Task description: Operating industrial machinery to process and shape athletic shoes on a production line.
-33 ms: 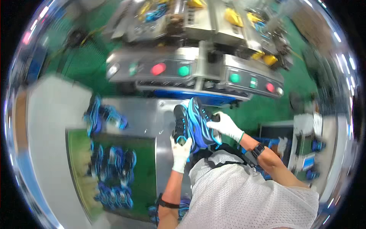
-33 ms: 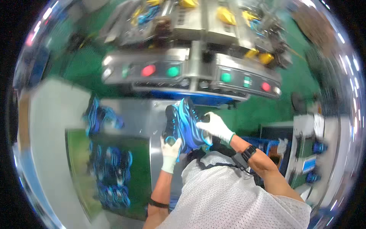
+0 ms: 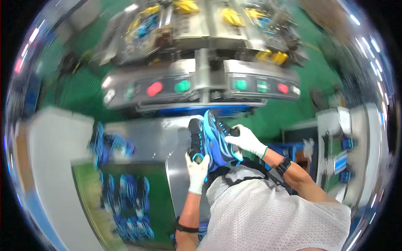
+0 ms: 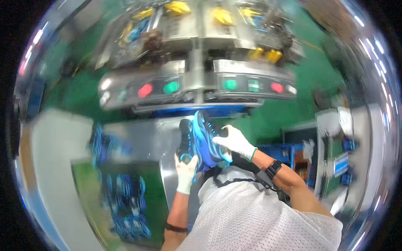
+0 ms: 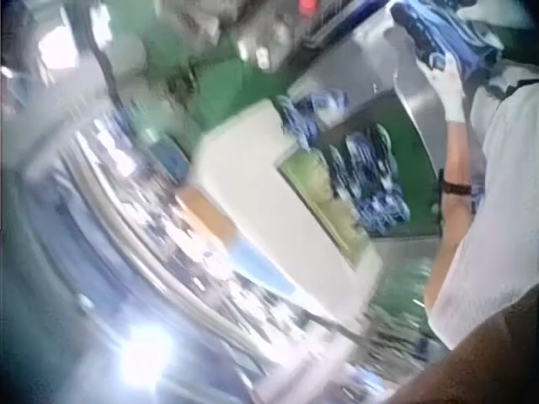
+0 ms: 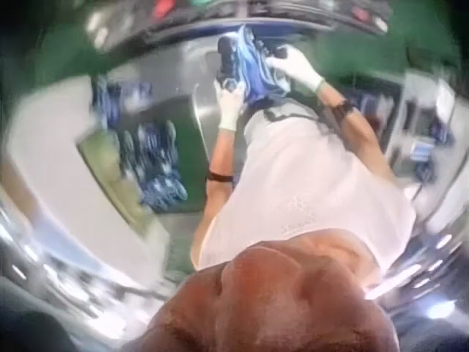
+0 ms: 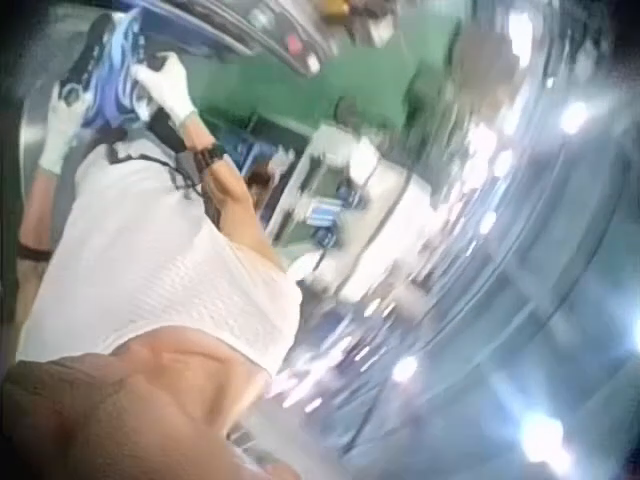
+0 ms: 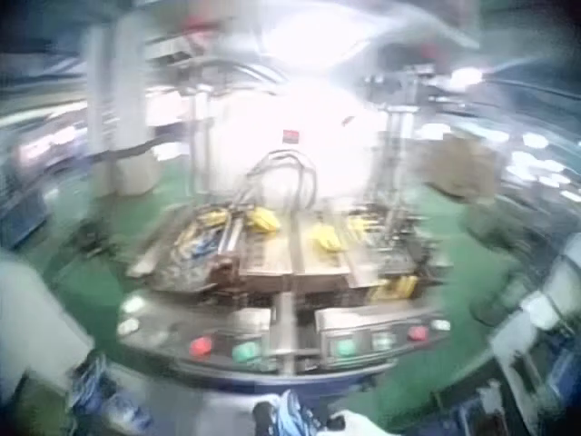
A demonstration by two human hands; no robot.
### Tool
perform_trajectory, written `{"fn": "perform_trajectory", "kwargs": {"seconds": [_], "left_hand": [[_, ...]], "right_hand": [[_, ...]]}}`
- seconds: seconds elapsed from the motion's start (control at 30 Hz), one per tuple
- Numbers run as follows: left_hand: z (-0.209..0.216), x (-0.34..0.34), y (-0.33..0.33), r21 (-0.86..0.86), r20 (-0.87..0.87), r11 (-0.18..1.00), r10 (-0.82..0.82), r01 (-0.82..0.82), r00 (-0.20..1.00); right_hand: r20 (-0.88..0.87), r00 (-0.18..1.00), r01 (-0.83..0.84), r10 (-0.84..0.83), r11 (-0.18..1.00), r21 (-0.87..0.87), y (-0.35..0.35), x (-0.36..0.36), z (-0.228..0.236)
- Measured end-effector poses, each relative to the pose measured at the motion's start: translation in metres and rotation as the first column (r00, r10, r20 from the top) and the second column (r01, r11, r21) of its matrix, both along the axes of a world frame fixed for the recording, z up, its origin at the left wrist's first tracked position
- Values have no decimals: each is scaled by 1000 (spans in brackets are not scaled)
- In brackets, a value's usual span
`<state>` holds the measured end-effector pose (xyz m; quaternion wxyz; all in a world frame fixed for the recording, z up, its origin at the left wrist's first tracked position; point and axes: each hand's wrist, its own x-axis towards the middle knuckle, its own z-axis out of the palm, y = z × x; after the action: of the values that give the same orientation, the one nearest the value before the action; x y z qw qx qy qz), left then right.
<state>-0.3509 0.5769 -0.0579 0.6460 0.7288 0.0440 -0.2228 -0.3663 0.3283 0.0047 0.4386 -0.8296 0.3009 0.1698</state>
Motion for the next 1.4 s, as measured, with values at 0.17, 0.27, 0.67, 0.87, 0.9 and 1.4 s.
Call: {"fn": "perform_trajectory", "kwargs": {"seconds": [0.17, 0.27, 0.67, 0.87, 0.9, 1.4], "left_hand": [[79, -16, -133, -74, 29, 899, -430, 431, 902], [100, -53, -214, -132, 132, 710, -679, 691, 722], [159, -267, -570, 60, 615, 31, -789, 998, -12], [110, -362, -685, 132, 812, 178, -583, 975, -4], [119, -363, -689, 48, 790, 131, -611, 990, 43], [-120, -45, -186, 671, -62, 577, -583, 466, 810]], "right_hand": [[192, 866, 470, -462, 883, 5, -90, -129, 71], [412, 662, 710, -626, 700, -78, -128, -232, 88], [484, -82, 867, -871, -302, -397, -209, -536, 158], [661, -115, 760, -741, -494, -422, -320, -620, 76], [642, -87, 768, -761, -462, -444, -328, -618, 86], [364, 908, 238, -209, 970, -38, -245, -273, -47]]}}
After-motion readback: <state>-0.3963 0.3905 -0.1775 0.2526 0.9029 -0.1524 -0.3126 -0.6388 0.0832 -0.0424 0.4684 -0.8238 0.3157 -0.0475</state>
